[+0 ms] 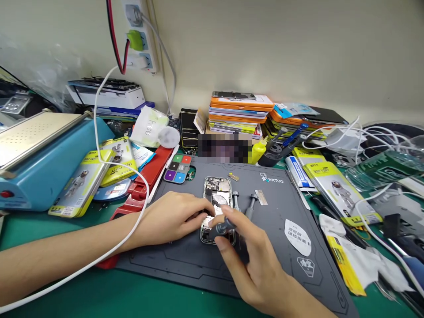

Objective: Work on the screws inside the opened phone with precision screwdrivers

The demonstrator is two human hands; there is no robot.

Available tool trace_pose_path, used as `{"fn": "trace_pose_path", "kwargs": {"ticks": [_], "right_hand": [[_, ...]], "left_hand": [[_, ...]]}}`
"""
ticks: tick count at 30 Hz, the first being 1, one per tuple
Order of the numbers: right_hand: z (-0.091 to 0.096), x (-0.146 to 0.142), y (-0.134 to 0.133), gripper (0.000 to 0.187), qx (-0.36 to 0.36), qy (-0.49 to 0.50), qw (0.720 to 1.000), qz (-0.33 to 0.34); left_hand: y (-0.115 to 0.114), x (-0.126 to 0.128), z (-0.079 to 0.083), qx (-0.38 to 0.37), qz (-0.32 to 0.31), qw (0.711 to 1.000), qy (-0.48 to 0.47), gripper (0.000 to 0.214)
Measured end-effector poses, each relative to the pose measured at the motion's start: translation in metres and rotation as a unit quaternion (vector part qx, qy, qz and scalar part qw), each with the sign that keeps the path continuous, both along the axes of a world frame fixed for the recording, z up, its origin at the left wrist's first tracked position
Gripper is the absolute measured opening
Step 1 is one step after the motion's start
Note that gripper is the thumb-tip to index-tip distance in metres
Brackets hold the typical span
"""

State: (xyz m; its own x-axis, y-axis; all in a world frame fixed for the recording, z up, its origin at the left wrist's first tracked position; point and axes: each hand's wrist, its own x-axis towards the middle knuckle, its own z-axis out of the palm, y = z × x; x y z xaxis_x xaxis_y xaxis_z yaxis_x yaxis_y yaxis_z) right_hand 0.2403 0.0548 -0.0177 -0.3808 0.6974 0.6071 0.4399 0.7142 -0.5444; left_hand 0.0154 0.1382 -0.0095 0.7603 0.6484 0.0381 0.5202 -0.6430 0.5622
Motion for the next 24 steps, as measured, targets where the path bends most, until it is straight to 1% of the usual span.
{"fn": "trace_pose_path", "kwargs": {"ticks": [4, 7, 10, 14, 19, 24], "right_hand": [[-0.003, 0.003, 0.0, 0.069, -0.076, 0.067, 0.994, -0.032], [0.0, 0.001, 0.001, 0.06, -0.131, 0.123, 0.983, -0.028], [0.004, -0.001, 0.002, 0.054, -0.173, 0.153, 0.973, -0.021], [0.007, 0.0, 0.004, 0.052, -0.193, 0.187, 0.963, -0.026], [0.017, 0.008, 0.012, 0.049, -0.224, 0.228, 0.946, -0.06], [0.023, 0.012, 0.023, 0.046, -0.258, 0.295, 0.918, -0.062]], "left_hand": [[-0.002, -0.001, 0.0, 0.002, 0.001, 1.0, 0.001, 0.021], [-0.003, -0.002, 0.001, -0.006, -0.002, 1.0, -0.003, 0.023], [-0.004, -0.002, 0.002, -0.004, -0.005, 1.0, -0.005, 0.023], [-0.004, -0.001, 0.001, 0.012, -0.002, 1.0, -0.001, 0.024], [-0.005, -0.001, 0.001, 0.024, -0.005, 1.0, 0.005, 0.024], [-0.004, -0.002, 0.003, 0.031, -0.009, 0.999, 0.014, 0.024]]}}
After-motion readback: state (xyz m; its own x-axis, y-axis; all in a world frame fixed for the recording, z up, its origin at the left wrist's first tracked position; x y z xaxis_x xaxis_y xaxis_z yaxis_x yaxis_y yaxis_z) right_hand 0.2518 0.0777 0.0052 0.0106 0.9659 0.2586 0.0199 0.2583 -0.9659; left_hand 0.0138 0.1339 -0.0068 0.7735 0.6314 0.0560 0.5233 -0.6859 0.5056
